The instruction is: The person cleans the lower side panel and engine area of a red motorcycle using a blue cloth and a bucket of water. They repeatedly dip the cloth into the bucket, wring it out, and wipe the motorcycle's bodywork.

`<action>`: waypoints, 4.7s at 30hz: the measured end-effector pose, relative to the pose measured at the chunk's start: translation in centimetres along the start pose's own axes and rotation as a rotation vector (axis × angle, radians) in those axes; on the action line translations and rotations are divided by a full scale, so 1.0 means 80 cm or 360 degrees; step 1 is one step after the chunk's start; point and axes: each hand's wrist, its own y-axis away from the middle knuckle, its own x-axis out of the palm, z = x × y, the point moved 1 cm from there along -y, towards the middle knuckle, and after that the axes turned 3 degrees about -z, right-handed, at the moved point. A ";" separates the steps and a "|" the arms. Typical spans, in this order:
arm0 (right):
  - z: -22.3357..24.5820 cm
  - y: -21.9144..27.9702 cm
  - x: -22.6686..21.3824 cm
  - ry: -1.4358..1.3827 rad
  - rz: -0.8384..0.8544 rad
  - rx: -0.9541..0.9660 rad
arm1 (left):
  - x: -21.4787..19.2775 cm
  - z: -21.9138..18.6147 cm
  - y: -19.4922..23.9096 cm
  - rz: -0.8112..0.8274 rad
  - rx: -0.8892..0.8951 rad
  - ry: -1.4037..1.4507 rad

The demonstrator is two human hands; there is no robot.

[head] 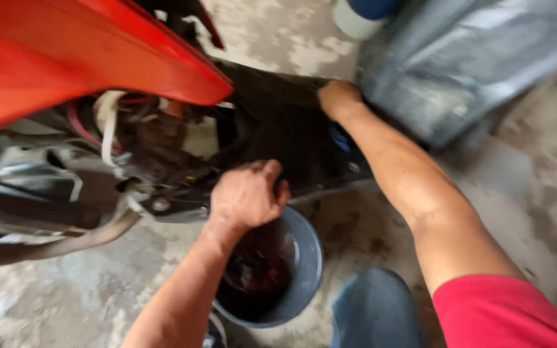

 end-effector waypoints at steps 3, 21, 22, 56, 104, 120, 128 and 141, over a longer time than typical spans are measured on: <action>0.005 0.042 -0.036 0.0520 -0.0774 -0.0356 | -0.007 0.009 -0.015 -0.0147 0.0026 -0.0096; -0.045 0.221 -0.015 0.0198 -0.0125 0.0171 | -0.020 -0.006 0.003 0.0223 0.0019 0.0136; -0.044 0.204 -0.018 0.0192 -0.0156 0.0220 | -0.022 0.000 -0.001 0.0163 0.0022 0.0094; 0.370 0.328 0.327 -0.0237 -0.1306 0.0251 | 0.192 0.056 0.134 0.1379 -0.0064 -0.0432; 0.341 0.357 0.101 -0.3775 -0.0539 0.1396 | 0.153 0.016 0.100 0.0635 -0.0688 0.0760; 0.309 0.372 0.097 -0.4101 0.0251 0.0965 | 0.153 0.028 0.107 0.0495 0.0103 0.0103; 0.315 0.377 0.093 -0.3539 0.0178 0.1089 | 0.188 0.073 0.125 0.0484 -0.0136 -0.0665; 0.329 0.386 0.091 -0.3029 0.0260 0.0685 | 0.252 0.168 0.139 0.0125 -0.0568 -0.0432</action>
